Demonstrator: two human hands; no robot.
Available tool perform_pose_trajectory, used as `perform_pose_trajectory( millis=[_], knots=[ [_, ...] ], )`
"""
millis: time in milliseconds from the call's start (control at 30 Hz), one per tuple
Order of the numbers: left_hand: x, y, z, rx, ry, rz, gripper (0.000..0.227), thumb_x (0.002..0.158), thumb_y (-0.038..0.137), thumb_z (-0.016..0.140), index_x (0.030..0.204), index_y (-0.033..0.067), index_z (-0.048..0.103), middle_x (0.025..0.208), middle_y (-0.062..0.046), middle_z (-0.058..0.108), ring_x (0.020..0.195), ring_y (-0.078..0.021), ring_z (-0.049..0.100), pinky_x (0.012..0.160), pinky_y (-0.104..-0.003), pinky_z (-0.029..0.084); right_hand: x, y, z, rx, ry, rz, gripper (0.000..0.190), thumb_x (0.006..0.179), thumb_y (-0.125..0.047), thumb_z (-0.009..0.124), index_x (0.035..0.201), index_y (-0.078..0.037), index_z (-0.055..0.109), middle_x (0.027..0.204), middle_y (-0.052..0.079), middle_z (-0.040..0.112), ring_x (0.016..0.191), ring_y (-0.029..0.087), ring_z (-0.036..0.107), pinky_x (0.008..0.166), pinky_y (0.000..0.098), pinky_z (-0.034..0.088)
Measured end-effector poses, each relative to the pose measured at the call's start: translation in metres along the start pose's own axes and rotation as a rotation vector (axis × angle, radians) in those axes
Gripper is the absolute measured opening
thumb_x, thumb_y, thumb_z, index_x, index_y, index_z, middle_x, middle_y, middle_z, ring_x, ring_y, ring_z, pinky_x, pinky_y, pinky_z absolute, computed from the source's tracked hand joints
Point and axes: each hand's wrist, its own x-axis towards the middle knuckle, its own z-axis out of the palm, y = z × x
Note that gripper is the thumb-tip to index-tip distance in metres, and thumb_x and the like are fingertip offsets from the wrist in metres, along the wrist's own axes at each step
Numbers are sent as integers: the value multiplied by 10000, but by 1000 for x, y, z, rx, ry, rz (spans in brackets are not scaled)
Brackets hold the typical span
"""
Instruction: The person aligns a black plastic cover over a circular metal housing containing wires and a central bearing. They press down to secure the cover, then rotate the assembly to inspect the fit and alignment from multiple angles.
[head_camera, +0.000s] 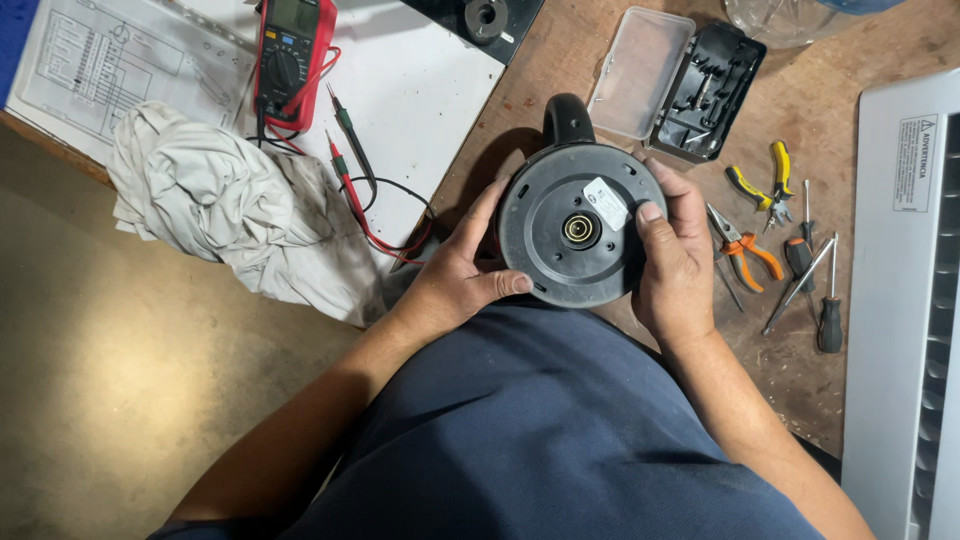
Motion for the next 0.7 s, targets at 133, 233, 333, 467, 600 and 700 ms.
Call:
perform_pose_trajectory(
  millis=[133, 233, 333, 467, 600, 700],
  knots=[
    [-4, 10, -3, -8, 2, -15, 1212, 1001, 331, 962, 1935, 310, 192, 2028, -107, 175, 1837, -371, 224, 1379, -476, 522, -1, -8, -2, -53, -45, -1, 557, 1236, -228, 568, 1761, -50, 511, 1750, 197, 610, 1589, 262, 589, 1347, 491, 510],
    [-5, 11, -3, -26, -6, -19, 1203, 992, 344, 969, 1934, 322, 221, 2032, -90, 164, 1835, -362, 228, 1355, -478, 540, -2, -15, -7, -166, -106, -17, 571, 1228, -240, 589, 1761, -44, 526, 1776, 228, 585, 1634, 303, 552, 1369, 525, 469],
    [-6, 20, -2, -56, -22, -41, 1200, 988, 302, 959, 1931, 291, 217, 2027, -124, 151, 1830, -403, 231, 1351, -487, 547, -4, -22, -7, -252, -130, -15, 568, 1225, -221, 597, 1756, -33, 527, 1774, 251, 582, 1650, 330, 538, 1384, 545, 447],
    [-4, 20, -4, 63, -22, 3, 1194, 991, 352, 959, 1929, 257, 227, 2017, -143, 189, 1832, -416, 232, 1417, -522, 447, -4, -20, -6, -180, -141, 23, 590, 1217, -230, 613, 1765, -41, 498, 1805, 250, 548, 1652, 344, 535, 1387, 561, 438],
    [-4, 12, -5, 144, -30, 21, 1220, 971, 451, 978, 1929, 265, 247, 2013, -106, 228, 1836, -377, 242, 1466, -525, 353, -10, -24, -10, -138, -163, 51, 666, 1203, -301, 638, 1809, -90, 458, 1865, 210, 494, 1699, 306, 487, 1419, 546, 406],
    [2, 13, -3, 156, -28, 40, 1190, 1006, 482, 936, 1933, 257, 225, 2012, -125, 221, 1830, -389, 256, 1477, -562, 325, -11, -18, -14, -105, -163, 69, 660, 1232, -338, 594, 1829, -100, 442, 1872, 201, 491, 1705, 292, 474, 1424, 537, 398]
  ],
)
